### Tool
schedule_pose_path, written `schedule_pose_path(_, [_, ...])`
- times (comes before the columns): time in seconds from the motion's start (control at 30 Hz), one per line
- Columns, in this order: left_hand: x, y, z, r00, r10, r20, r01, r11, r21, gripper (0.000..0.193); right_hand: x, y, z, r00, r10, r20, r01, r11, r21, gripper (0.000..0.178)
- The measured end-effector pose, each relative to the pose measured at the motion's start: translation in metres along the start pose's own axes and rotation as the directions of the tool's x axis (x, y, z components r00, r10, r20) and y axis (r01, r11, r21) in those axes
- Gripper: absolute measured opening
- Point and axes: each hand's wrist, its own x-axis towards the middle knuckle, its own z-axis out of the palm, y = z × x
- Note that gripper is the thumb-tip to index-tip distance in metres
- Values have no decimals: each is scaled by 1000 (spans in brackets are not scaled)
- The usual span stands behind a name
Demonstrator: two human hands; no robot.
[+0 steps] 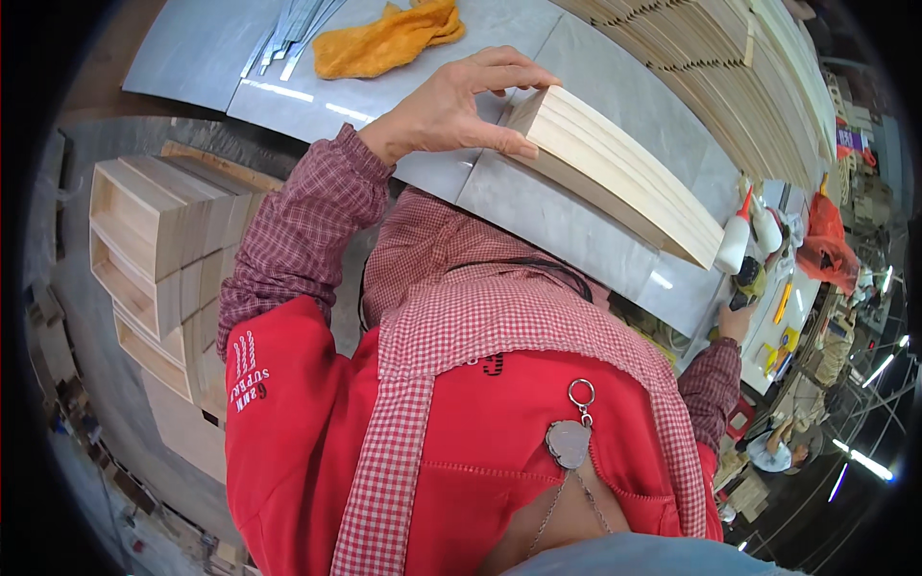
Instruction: Assembling wooden boxes by applying glue and using a pneumatic nail gun to join planks.
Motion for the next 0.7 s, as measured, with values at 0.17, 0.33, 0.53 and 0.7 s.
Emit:
schedule_pose_path(0.17, [0, -4, 1, 998, 50, -35, -49, 997, 53, 59, -46, -40, -61, 997, 67, 24, -70, 990, 120, 63])
schedule_pose_path(0.33, [1, -10, 5, 995, 70, -71, -72, 997, -25, 56, -40, -64, -165, 983, 20, 183, -103, 885, 455, 40])
schedule_pose_path(0.53, [1, -9, 4, 985, 130, -112, -125, 991, 52, 56, -127, -203, -261, 973, -186, 137, 53, 755, 653, 23])
schedule_pose_path(0.7, [1, -11, 4, 987, 129, -92, -124, 990, 67, 59, -174, -313, -295, 884, -389, 258, 172, 785, 595, 17])
